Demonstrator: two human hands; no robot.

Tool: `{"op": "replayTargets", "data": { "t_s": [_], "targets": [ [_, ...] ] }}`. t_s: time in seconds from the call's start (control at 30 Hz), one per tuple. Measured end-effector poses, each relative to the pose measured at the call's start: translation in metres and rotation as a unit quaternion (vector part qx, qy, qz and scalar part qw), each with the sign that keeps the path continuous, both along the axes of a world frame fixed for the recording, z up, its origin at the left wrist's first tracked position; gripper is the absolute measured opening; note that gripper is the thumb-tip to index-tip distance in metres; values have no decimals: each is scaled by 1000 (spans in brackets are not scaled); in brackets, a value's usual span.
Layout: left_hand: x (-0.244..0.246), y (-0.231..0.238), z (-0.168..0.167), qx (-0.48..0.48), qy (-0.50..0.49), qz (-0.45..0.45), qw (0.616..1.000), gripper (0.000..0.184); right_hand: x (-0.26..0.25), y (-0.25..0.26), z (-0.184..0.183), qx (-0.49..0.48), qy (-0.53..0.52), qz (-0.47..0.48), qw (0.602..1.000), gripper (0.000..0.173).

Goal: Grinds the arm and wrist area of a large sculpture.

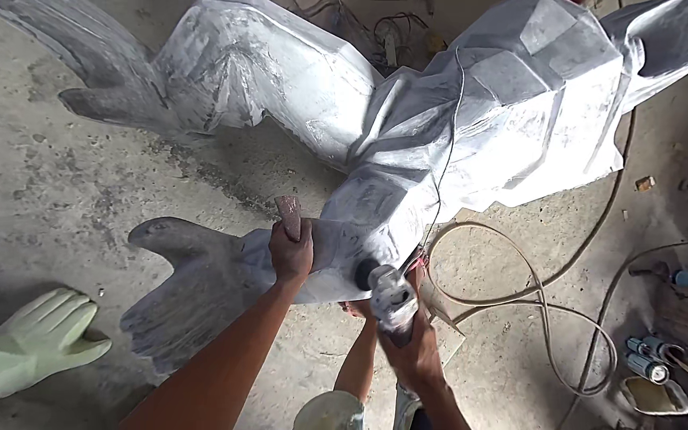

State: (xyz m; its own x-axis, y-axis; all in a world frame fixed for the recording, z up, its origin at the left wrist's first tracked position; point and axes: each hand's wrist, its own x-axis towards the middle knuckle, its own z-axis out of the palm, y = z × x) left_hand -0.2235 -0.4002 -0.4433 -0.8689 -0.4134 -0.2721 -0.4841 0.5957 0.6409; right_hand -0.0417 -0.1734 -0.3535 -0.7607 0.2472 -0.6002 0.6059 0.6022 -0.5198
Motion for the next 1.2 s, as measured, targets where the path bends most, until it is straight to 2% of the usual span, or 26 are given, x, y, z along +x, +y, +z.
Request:
{"op": "replayTargets", "data": {
  "t_s": [0.1,0.27,0.37,0.47,0.6,0.8,0.97,1.2],
  "targets": [
    [-1,-1,2,7,-12,-1,1000,42,-4,-15,15,4,-44,59,997,84],
    [-3,-2,0,0,-12,7,1000,41,-8,-4,2,20,0,-5,1000,84],
    [-2,-1,-2,-3,-4,-1,1000,41,-19,-11,12,20,-12,35,999,78],
    [-3,-2,-1,-4,-15,-2,1000,43,-15,-22,23,9,-38,69,997,81],
    [-6,-1,2,-5,-22,7,1000,44,5,-27,25,24,-27,60,998,79],
    [-3,1,5,-4,-40,9,999,44,-20,-44,34,35,2,87,996,69],
    [-7,-1,7,-9,-37,6,999,45,9,-36,32,42,-28,60,997,76],
    [-3,-1,5,-5,-41,1,999,46,-22,-48,34,37,2,92,995,68]
  ]
}}
